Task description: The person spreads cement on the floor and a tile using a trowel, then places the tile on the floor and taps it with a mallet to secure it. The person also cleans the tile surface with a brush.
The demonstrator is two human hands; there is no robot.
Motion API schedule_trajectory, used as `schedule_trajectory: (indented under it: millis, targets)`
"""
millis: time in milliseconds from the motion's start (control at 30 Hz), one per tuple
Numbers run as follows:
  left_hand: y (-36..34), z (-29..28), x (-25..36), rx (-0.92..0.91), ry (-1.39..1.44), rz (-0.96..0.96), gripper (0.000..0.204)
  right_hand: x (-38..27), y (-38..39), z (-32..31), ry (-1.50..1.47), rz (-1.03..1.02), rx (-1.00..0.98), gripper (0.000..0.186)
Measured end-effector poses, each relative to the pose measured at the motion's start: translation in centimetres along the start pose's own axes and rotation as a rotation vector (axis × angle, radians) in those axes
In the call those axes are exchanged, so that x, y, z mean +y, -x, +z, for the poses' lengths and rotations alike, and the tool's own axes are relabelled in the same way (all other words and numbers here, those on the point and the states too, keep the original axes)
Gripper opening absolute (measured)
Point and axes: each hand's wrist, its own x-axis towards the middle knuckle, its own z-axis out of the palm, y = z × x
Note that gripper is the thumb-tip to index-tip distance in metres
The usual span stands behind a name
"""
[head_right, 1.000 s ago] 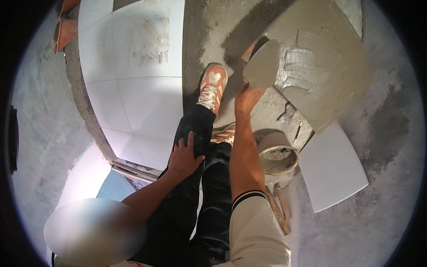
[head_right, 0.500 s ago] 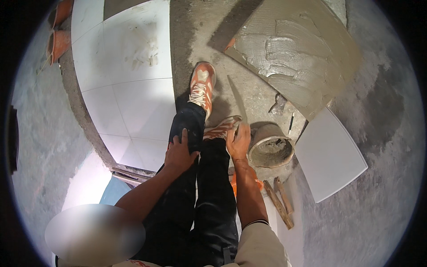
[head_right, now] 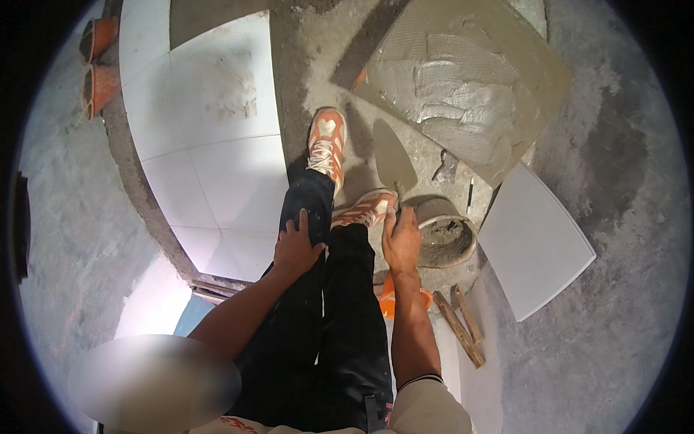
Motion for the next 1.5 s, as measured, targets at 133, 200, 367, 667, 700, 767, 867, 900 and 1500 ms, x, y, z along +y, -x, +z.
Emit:
schedule_trajectory:
  millis: [133, 200, 367, 667, 700, 767, 867, 900, 1500]
  targets:
    - [0.3, -0.5, 0.5, -0.019, -0.011, 0.008, 0.108, -6.2, -4.0, -1.5, 0.056, 0.008, -0.014, 0.032]
    - [0.4, -0.5, 0.6, -0.024, -0.013, 0.009, 0.108, -6.3, -4.5, -1.3, 0.031, 0.011, 0.031, 0.036]
    - [0.0, -0.1, 0.2, 0.004, -0.04, 0.02, 0.108, -2.3, -3.0, -0.5, 0.001, 0.058, 0.099, 0.041]
    - [-0.3, -0.5, 0.3, -0.031, -0.089, 0.041, 0.109, 4.3, -1.6, 2.3, -0.352, 0.18, 0.084, 0.036]
    - [-0.2, -0.4, 0.3, -0.039, -0.099, 0.042, 0.109, 4.6, -1.1, 3.0, -0.338, 0.149, 0.089, 0.036]
    - [-0.3, -0.4, 0.3, -0.033, -0.102, 0.027, 0.109, 4.3, 1.4, 3.8, -0.326, 0.2, 0.052, 0.036]
    - [-0.3, -0.4, 0.1, -0.014, -0.112, 0.036, 0.108, 1.6, 3.2, 3.7, -0.259, 0.166, 0.106, 0.035]
    - [-0.1, -0.2, 0.0, -0.017, -0.119, 0.029, 0.108, -0.6, 2.1, 2.9, -0.217, 0.09, 0.165, 0.035]
    - [-0.8, -0.3, -0.2, -0.008, -0.198, 0.076, 0.108, 7.5, 3.4, -7.6, -0.574, 0.629, 0.468, 0.047]
